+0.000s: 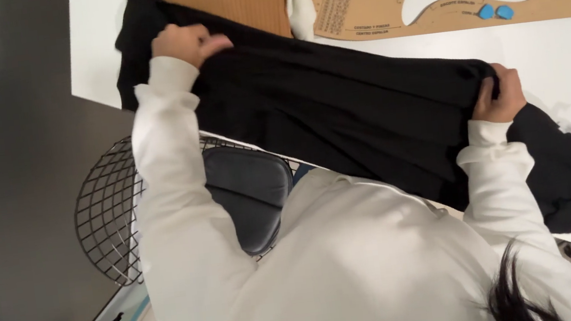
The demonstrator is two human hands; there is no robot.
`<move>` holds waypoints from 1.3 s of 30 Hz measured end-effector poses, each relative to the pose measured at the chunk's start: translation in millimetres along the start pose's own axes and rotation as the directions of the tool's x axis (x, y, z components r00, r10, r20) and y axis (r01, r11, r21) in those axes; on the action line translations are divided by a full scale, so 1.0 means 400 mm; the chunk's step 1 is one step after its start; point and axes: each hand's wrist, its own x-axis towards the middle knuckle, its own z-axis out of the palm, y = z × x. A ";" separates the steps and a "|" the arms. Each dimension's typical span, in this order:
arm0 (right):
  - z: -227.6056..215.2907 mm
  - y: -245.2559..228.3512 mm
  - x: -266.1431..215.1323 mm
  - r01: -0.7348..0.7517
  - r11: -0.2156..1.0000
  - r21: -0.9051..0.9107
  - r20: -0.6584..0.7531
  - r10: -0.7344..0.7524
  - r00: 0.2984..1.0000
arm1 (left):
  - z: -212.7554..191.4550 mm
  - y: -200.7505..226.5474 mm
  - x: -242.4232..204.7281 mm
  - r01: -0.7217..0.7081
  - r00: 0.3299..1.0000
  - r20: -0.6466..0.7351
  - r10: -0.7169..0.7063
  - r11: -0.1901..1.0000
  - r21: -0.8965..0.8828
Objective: Measure a pair of black pants and record the dimensions on paper using a French curve ruler and a pencil.
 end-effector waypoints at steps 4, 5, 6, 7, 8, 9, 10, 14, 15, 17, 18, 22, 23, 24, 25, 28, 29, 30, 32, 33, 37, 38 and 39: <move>-0.009 -0.016 0.010 0.037 0.999 -0.006 0.074 -0.036 0.997 | 0.015 -0.071 0.093 0.441 0.857 -0.257 -0.446 0.894 -0.081; -0.009 -0.036 0.015 -0.002 1.000 -0.005 0.064 0.003 0.998 | 0.029 -0.102 0.139 0.456 0.784 -0.465 -0.411 0.890 -0.016; -0.010 -0.040 0.016 -0.008 1.000 -0.013 0.050 0.009 0.999 | 0.020 -0.126 0.171 0.441 0.789 -0.469 -0.396 0.897 -0.016; -0.010 -0.044 0.017 -0.016 1.000 -0.008 0.051 0.016 0.999 | 0.010 -0.147 0.210 0.569 0.780 -0.317 -0.539 0.822 0.002; -0.011 -0.046 0.019 -0.023 1.000 -0.004 0.052 0.023 0.998 | -0.001 -0.167 0.251 0.678 0.730 -0.158 -0.665 0.734 0.044; -0.011 -0.048 0.021 -0.032 0.999 -0.011 0.041 0.032 0.999 | -0.031 -0.145 0.263 0.666 0.741 -0.158 -0.653 0.744 0.046; -0.011 -0.049 0.024 -0.044 0.999 0.000 0.039 0.044 0.998 | -0.061 -0.122 0.275 0.686 0.727 -0.012 -0.687 0.727 -0.025; 0.000 -0.035 0.022 -0.042 0.999 0.005 0.010 0.042 0.999 | 0.019 -0.206 0.334 0.600 0.777 0.338 -0.531 0.787 -0.143; -0.002 -0.043 0.021 -0.050 0.999 0.001 0.006 0.050 0.999 | -0.036 -0.194 0.281 0.594 0.780 0.340 -0.525 0.793 -0.139; -0.003 -0.054 0.029 -0.061 0.998 0.023 0.012 0.061 0.998 | -0.152 -0.172 0.197 0.169 0.986 0.107 -0.130 0.772 -0.612; 0.004 -0.044 0.033 -0.066 0.998 0.017 -0.003 0.066 0.998 | -0.235 -0.138 0.159 0.154 0.988 0.103 -0.115 0.777 -0.610; -0.001 -0.048 0.031 -0.096 0.995 0.041 0.034 0.095 0.995 | -0.449 -0.093 -0.018 -0.224 0.946 -0.320 -0.057 0.600 -0.768; 0.001 -0.057 0.051 -0.104 0.993 0.052 0.044 0.102 0.994 | -0.493 -0.106 -0.029 -0.288 0.908 -0.407 -0.102 0.554 -0.781; 0.004 -0.050 0.048 -0.111 0.992 0.052 0.033 0.110 0.993 | -0.515 -0.096 -0.044 -0.294 0.909 -0.407 -0.089 0.556 -0.778; 0.007 -0.042 0.047 -0.107 0.993 0.046 0.030 0.106 0.994 | -0.533 -0.086 -0.069 -0.322 0.906 -0.419 -0.064 0.537 -0.780; 0.005 -0.043 0.042 -0.110 0.993 0.048 0.030 0.109 0.994 | -0.600 0.018 -0.064 -0.430 0.892 -0.442 0.090 0.469 -0.772; 0.005 -0.046 0.048 -0.105 0.993 0.063 0.038 0.103 0.994 | -0.624 0.066 -0.056 -0.507 0.861 -0.465 0.205 0.410 -0.758; 0.005 -0.046 0.050 -0.102 0.993 0.063 0.039 0.099 0.994 | -0.606 0.094 -0.032 -0.508 0.861 -0.467 0.203 0.410 -0.758; 0.006 -0.048 0.049 -0.113 0.993 0.045 0.024 0.112 0.993 | -0.576 0.155 0.023 -0.473 0.881 -0.468 0.073 0.171 -0.864; 0.007 -0.049 0.046 -0.121 0.992 0.042 0.015 0.121 0.993 | -0.485 0.097 0.111 -0.473 0.881 -0.466 0.085 0.168 -0.865; 0.005 -0.043 0.051 -0.102 0.995 0.022 0.013 0.102 0.995 | -0.169 0.061 0.311 -0.117 0.987 -0.149 -0.060 0.368 -0.922; 0.006 -0.044 0.049 -0.105 0.994 0.021 0.010 0.105 0.994 | -0.104 0.094 0.352 0.061 0.997 0.031 -0.067 0.510 -0.858; 0.006 -0.044 0.047 -0.113 0.994 0.014 0.000 0.113 0.994 | -0.056 0.108 0.361 0.054 0.998 0.032 -0.053 0.511 -0.858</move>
